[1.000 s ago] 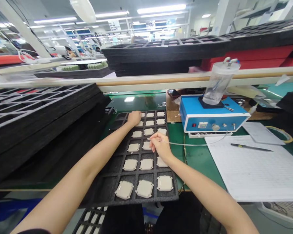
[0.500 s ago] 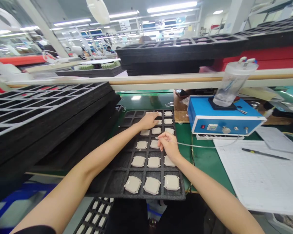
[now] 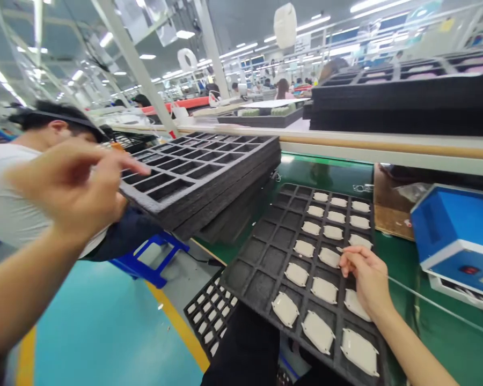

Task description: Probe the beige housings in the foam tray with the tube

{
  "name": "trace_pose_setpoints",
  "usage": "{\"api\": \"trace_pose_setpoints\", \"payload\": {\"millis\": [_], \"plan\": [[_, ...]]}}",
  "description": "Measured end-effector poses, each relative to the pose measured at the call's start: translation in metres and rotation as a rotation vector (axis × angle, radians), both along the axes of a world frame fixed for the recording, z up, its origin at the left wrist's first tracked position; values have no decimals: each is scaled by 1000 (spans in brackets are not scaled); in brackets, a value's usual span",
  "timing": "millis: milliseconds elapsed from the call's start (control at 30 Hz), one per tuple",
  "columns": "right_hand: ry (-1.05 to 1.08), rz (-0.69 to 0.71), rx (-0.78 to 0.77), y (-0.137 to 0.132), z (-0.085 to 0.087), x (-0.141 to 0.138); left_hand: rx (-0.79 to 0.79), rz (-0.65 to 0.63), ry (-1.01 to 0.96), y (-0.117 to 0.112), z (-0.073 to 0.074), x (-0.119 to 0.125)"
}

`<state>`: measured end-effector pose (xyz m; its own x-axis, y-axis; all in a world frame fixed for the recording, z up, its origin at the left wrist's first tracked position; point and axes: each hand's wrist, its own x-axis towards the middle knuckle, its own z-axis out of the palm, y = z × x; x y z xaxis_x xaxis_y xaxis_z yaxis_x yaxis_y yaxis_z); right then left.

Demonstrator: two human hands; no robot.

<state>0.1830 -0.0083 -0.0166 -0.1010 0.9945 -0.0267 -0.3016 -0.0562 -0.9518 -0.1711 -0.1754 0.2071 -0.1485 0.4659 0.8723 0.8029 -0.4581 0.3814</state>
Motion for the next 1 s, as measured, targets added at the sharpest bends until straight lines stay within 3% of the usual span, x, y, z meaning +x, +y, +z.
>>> {"api": "trace_pose_setpoints", "payload": {"millis": [33,100,133,233,300,400,500,600,667,700,733,800,867,900,933,1000], "plan": [[-4,-2,-4,0,0,0,-14,104,13,15,8,-30],[-15,0,-11,-1,0,1,-254,547,61,40,20,-89],[-18,-1,-16,-1,0,1,-329,615,44,48,24,-117],[-28,1,-34,-2,1,1,-572,624,9,58,30,-182],[-36,4,-41,-2,1,1,-689,588,-17,59,28,-208],[-45,6,-33,-3,2,0,-775,559,-63,60,27,-225],[-47,10,-24,-3,3,0,-773,584,-106,62,32,-221],[-42,16,-25,-3,2,1,-655,642,-110,54,44,-184],[-39,18,-22,-3,1,2,-518,630,-116,38,47,-134],[-38,18,-18,-3,1,2,-437,588,-123,27,45,-101],[-37,20,-13,-2,2,2,-303,418,-212,14,38,-65],[-29,26,0,-2,3,1,-165,74,-319,-10,14,10],[-10,27,14,-2,4,0,-405,-338,-386,-24,-23,74],[4,18,22,-3,5,-1,-652,-603,-447,-25,-44,98],[19,2,28,-3,5,-1,-821,-763,-566,-21,-64,117],[47,-35,32,-3,5,-1,-887,-891,-833,3,-102,140]]}}
